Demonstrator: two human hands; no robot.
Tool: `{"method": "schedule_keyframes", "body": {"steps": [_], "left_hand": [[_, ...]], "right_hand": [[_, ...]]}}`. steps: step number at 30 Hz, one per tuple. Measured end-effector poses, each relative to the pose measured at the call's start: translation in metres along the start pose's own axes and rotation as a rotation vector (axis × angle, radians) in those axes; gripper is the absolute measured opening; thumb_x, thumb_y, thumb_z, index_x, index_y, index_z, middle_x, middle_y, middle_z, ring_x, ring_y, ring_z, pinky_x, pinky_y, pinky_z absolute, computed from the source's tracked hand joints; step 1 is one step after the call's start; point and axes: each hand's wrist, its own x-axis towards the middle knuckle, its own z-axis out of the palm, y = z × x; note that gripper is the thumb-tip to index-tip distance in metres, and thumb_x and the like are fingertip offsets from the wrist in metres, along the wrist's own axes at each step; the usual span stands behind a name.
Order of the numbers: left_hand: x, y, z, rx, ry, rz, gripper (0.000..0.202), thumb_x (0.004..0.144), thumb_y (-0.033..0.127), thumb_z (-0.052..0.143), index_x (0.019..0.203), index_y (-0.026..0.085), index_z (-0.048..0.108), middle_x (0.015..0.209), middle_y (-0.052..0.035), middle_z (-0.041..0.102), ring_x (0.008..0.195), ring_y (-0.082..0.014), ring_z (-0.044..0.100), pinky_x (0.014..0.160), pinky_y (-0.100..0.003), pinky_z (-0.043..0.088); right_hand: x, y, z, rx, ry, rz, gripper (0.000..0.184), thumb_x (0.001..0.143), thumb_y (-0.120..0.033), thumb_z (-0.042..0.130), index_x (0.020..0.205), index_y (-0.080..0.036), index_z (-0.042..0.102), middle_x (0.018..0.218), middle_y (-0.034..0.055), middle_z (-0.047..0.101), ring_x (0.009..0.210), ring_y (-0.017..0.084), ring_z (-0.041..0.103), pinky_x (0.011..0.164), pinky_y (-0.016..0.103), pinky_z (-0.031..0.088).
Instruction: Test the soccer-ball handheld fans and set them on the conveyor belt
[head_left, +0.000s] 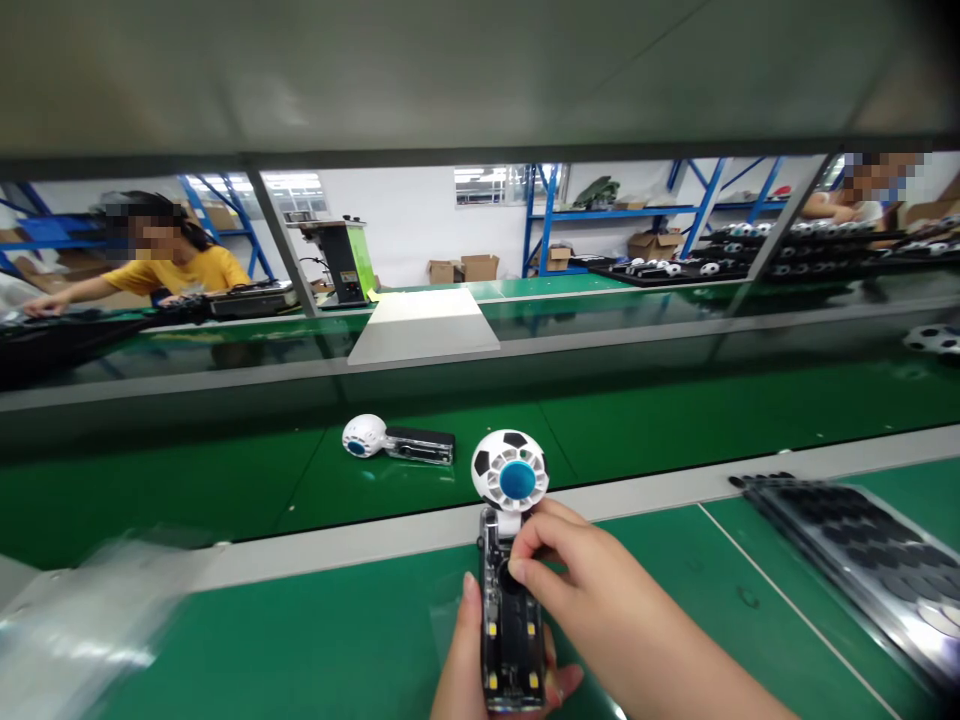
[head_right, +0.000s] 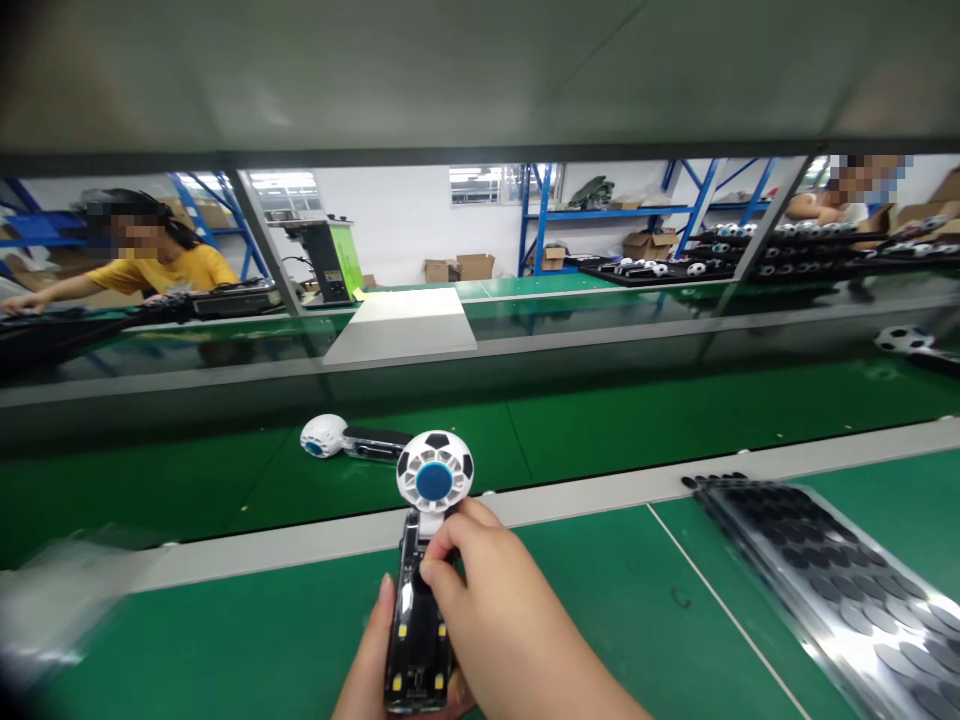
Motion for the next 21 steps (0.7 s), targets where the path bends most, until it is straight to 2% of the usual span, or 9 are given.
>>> {"method": "schedule_keyframes", "body": {"steps": [5, 11, 16, 19, 21], "left_hand": [[0.001, 0.0, -0.001, -0.005, -0.003, -0.006, 0.063, 0.078, 0.066, 0.037, 0.058, 0.012, 0.063, 0.055, -0.0036, 0.061, 0.047, -0.0136, 0.055, 0.073, -0.033, 0.043], [0.003, -0.002, -0.002, -0.066, 0.018, -0.01, 0.06, 0.077, 0.065, 0.041, 0.064, 0.012, 0.065, 0.053, -0.003, 0.061, 0.05, -0.0136, 0.056, 0.07, -0.032, 0.044], [0.0, 0.0, 0.006, -0.107, 0.017, 0.013, 0.056, 0.077, 0.064, 0.042, 0.063, 0.015, 0.064, 0.05, -0.0027, 0.058, 0.055, -0.0162, 0.058, 0.069, -0.033, 0.046], [-0.007, 0.002, 0.015, -0.06, 0.027, 0.122, 0.047, 0.08, 0.059, 0.041, 0.077, 0.018, 0.066, 0.054, -0.0033, 0.06, 0.064, -0.0215, 0.062, 0.069, -0.037, 0.049], [-0.013, 0.004, 0.019, -0.021, 0.035, 0.214, 0.04, 0.082, 0.054, 0.042, 0.095, 0.023, 0.063, 0.069, -0.0045, 0.065, 0.076, -0.0249, 0.063, 0.071, -0.039, 0.05]], "right_hand": [[-0.002, -0.001, 0.001, -0.009, -0.031, 0.02, 0.019, 0.075, -0.005, 0.042, 0.061, -0.017, 0.043, 0.089, -0.0018, 0.052, 0.072, 0.012, 0.051, 0.062, 0.022, 0.039], [-0.002, 0.0, 0.002, -0.067, 0.0, 0.002, 0.019, 0.075, -0.004, 0.042, 0.062, -0.018, 0.043, 0.085, -0.0022, 0.051, 0.071, 0.012, 0.049, 0.06, 0.023, 0.037], [-0.001, 0.002, 0.006, -0.046, 0.016, -0.032, 0.019, 0.076, -0.005, 0.043, 0.063, -0.019, 0.044, 0.087, -0.0022, 0.052, 0.075, 0.013, 0.052, 0.065, 0.024, 0.039], [-0.002, 0.003, 0.009, -0.029, 0.045, -0.051, 0.019, 0.078, -0.007, 0.042, 0.064, -0.019, 0.045, 0.09, -0.0021, 0.053, 0.077, 0.013, 0.054, 0.067, 0.024, 0.041], [-0.002, 0.003, 0.009, -0.035, 0.055, -0.06, 0.019, 0.078, -0.007, 0.042, 0.064, -0.019, 0.045, 0.09, -0.002, 0.053, 0.076, 0.013, 0.055, 0.067, 0.024, 0.042]]}}
